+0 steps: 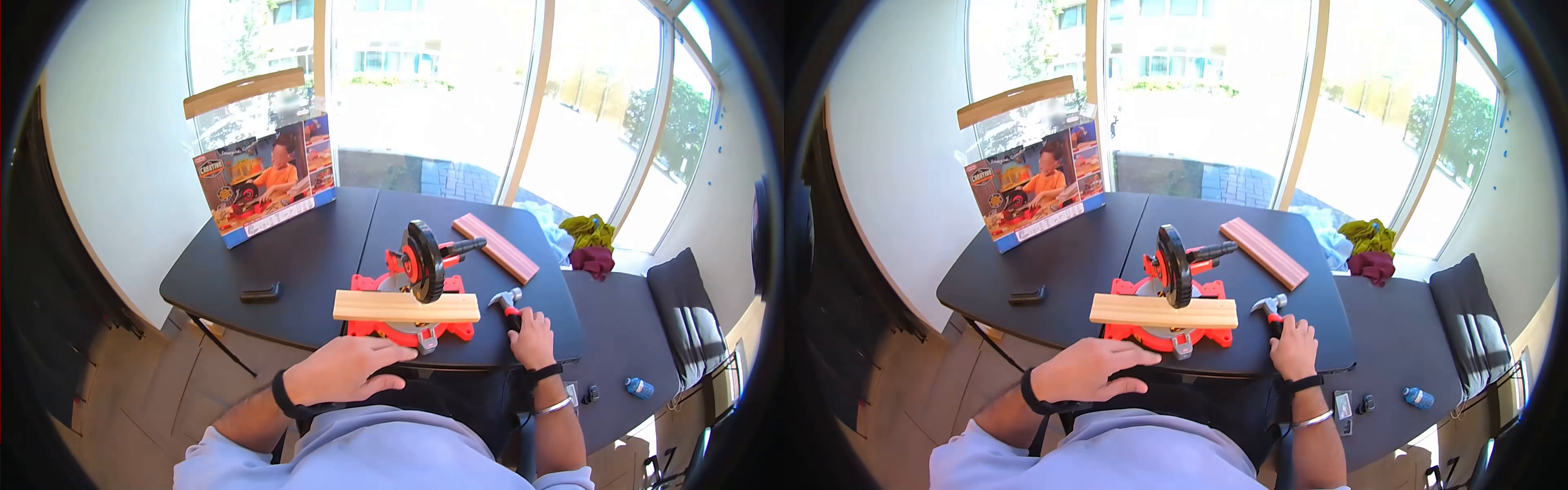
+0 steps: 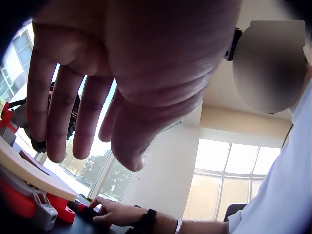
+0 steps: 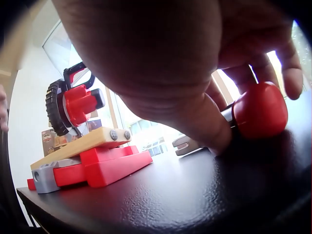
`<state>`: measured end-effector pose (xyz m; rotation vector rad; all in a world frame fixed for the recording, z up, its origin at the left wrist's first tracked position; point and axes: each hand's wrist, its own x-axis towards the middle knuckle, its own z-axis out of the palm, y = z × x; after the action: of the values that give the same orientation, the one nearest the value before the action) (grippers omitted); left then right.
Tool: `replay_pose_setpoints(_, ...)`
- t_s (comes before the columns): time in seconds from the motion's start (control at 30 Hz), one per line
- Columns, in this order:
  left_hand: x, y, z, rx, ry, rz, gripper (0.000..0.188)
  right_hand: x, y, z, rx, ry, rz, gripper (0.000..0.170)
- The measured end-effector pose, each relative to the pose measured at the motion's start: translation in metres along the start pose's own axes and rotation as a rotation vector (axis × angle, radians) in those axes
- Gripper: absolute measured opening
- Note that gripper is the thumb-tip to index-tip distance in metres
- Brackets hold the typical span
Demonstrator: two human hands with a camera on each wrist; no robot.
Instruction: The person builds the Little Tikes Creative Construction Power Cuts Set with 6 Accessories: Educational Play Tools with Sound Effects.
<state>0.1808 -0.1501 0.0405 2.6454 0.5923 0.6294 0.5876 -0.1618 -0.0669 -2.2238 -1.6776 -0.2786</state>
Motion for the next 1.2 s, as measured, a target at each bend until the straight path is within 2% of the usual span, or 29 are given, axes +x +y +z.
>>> replay_pose_setpoints(0.1,-0.007,-0.009,0.008,-0.050,-0.053,0.028,0.043,-0.006,-0.009,-0.023,0.099,0.059,-0.011,0.052)
replay_pose_setpoints(0.17,-0.008,-0.012,0.012,-0.121,-0.098,0.006,0.042,-0.014,-0.016,-0.045,0.351,0.145,-0.215,0.046)
replay_pose_setpoints(0.2,-0.008,-0.013,0.018,-0.120,-0.097,0.012,0.042,-0.020,-0.026,-0.062,0.436,0.195,-0.280,0.036)
replay_pose_setpoints(0.27,-0.007,-0.018,0.035,-0.209,-0.237,-0.052,0.042,-0.036,-0.037,-0.089,0.503,0.158,-0.337,0.032)
replay_pose_setpoints(0.3,-0.008,-0.022,0.044,-0.210,-0.238,-0.050,0.042,-0.042,-0.041,-0.097,0.571,0.116,-0.398,0.028)
replay_pose_setpoints(0.33,-0.009,-0.028,0.054,-0.232,-0.284,-0.037,0.043,-0.050,-0.046,-0.099,0.597,0.160,-0.485,0.021)
replay_pose_setpoints(0.37,-0.010,-0.033,0.064,-0.252,-0.330,-0.024,0.043,-0.059,-0.052,-0.099,0.597,0.164,-0.484,0.021)
replay_pose_setpoints(0.43,-0.012,-0.043,0.082,-0.312,-0.324,-0.030,0.043,-0.078,-0.062,-0.094,0.580,-0.044,-0.644,0.018)
replay_pose_setpoints(0.53,-0.009,-0.050,0.097,-0.375,-0.402,-0.077,0.040,-0.099,-0.074,-0.060,0.528,-0.191,-0.821,0.027)
replay_pose_setpoints(0.63,-0.010,-0.067,0.122,-0.415,-0.421,-0.068,0.039,-0.112,-0.076,-0.014,0.344,-0.341,-0.794,0.034)
replay_pose_setpoints(0.67,-0.009,-0.069,0.125,-0.423,-0.422,-0.087,0.037,-0.113,-0.075,0.001,0.344,-0.333,-0.792,0.034)
replay_pose_setpoints(0.83,-0.011,-0.104,0.155,-0.450,-0.441,-0.150,0.032,-0.108,-0.074,0.040,0.352,-0.533,-0.552,0.041)
replay_pose_setpoints(0.97,-0.007,-0.098,0.153,-0.409,-0.470,-0.174,0.029,-0.102,-0.061,0.056,0.577,-0.522,-0.512,0.035)
replay_pose_setpoints(1.2,-0.008,-0.094,0.152,-0.401,-0.431,-0.139,0.030,-0.104,-0.062,0.052,0.590,-0.529,-0.492,0.032)
